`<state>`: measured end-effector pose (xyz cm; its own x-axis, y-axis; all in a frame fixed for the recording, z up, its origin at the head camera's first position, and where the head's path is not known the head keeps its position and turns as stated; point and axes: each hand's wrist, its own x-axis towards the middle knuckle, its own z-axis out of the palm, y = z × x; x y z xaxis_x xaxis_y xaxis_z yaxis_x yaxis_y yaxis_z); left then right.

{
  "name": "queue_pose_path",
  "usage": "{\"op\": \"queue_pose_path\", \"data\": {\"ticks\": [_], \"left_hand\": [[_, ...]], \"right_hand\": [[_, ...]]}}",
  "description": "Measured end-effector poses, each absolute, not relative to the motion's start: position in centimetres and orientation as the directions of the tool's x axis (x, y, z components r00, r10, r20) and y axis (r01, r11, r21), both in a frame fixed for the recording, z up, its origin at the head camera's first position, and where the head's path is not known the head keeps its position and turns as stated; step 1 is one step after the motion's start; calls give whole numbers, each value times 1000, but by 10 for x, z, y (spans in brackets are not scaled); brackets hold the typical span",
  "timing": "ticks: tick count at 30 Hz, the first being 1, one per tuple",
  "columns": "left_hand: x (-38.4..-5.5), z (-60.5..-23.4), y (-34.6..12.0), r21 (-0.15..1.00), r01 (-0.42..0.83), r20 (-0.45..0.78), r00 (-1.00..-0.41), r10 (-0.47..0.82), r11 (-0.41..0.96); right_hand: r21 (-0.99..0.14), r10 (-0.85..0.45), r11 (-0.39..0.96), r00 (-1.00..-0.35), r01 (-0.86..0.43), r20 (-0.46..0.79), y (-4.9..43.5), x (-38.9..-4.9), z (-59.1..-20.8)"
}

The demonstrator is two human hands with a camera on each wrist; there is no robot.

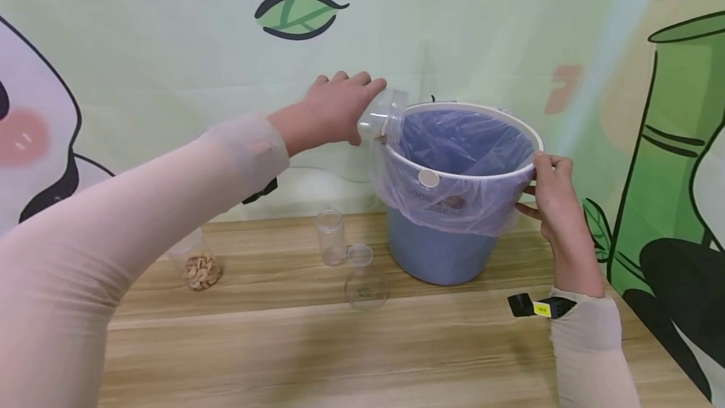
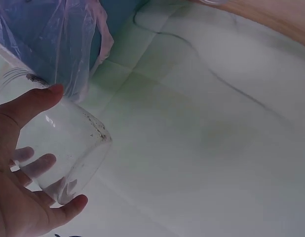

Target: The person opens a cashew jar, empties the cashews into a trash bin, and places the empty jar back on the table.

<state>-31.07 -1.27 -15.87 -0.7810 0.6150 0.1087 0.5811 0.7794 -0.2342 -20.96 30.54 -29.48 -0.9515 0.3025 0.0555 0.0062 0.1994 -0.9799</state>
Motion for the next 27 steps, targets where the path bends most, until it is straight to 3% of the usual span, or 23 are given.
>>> {"op": "queue_pose_path", "data": {"ticks": [8, 15, 27], "left_hand": [[-322, -173, -23, -44, 566, 170, -808, 565, 823], [-330, -189, -31, 227, 552, 196, -833, 517, 803], [-331, -247, -51, 737, 413, 228, -897, 379, 535]], "right_hand": [[-982, 304, 188, -952, 22, 37, 306, -212, -297], [-983, 309, 182, -950, 14, 44, 310, -212, -298], [-988, 318, 157, -947, -1, 51, 312, -215, -302]]}}
